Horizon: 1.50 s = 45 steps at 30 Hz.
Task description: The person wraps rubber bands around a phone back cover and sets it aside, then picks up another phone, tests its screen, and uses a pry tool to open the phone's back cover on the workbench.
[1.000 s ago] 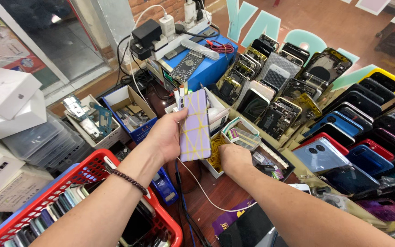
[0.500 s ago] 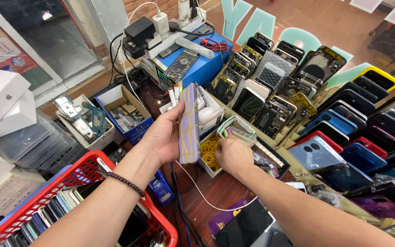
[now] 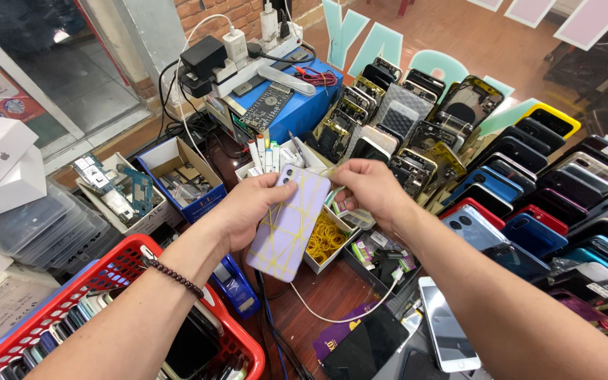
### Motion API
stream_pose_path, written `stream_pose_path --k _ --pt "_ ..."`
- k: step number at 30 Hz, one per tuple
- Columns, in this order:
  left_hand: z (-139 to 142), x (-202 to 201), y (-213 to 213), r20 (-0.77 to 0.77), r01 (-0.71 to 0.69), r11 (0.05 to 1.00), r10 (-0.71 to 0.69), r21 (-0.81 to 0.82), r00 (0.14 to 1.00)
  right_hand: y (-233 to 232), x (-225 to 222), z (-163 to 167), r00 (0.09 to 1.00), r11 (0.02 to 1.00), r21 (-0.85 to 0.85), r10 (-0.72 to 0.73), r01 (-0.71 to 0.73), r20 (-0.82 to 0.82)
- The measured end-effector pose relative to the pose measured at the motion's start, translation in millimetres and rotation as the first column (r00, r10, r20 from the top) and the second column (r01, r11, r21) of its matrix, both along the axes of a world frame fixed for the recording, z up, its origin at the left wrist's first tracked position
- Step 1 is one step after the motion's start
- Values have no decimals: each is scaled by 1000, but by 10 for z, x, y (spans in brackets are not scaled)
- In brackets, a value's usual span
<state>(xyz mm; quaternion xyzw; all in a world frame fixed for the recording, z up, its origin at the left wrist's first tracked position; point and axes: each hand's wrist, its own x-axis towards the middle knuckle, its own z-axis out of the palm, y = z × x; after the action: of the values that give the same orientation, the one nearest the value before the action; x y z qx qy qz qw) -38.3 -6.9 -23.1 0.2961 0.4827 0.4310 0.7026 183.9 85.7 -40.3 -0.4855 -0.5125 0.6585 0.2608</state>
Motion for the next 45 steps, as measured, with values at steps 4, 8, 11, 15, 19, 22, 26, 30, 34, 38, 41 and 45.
stream_pose_path --k 4,8,11,15,19,22,26,30,34,38,41,45 --pt "0 22 38 -88 90 995 -85 48 993 54 36 156 997 994 85 73 -76 29" --pt "-9 16 47 -119 94 994 -87 50 989 12 61 41 937 962 123 200 -243 285" --pt "-13 -6 36 -143 83 996 -80 12 986 -91 68 -108 857 935 170 200 -312 474" --pt "10 -16 2 -134 86 996 -84 9 987 -133 97 -118 906 943 222 143 -247 399" --pt "72 51 -13 -235 140 986 -116 89 965 -74 41 88 951 950 266 81 -164 298" --pt "124 138 15 -377 184 970 -112 161 919 -67 -29 272 982 979 183 57 -90 178" --pt "153 166 27 -434 210 951 -94 227 896 -115 -60 476 997 996 -53 72 -74 -28" --pt "106 171 50 -348 204 950 -113 237 931 -217 -34 643 992 987 116 103 -112 78" --pt "107 112 124 -152 40 991 -21 129 988 -403 257 827 974 998 55 38 -26 -225" --pt "262 -40 137 120 -19 1000 17 14 993 -564 694 881 711 947 241 318 -211 -627" --pt "421 -58 156 325 1 1000 9 -30 946 -720 865 696 651 966 70 220 -249 -727" --pt "539 -9 150 466 57 990 -110 126 878 -714 643 458 576 783 -501 -230 -369 -784"
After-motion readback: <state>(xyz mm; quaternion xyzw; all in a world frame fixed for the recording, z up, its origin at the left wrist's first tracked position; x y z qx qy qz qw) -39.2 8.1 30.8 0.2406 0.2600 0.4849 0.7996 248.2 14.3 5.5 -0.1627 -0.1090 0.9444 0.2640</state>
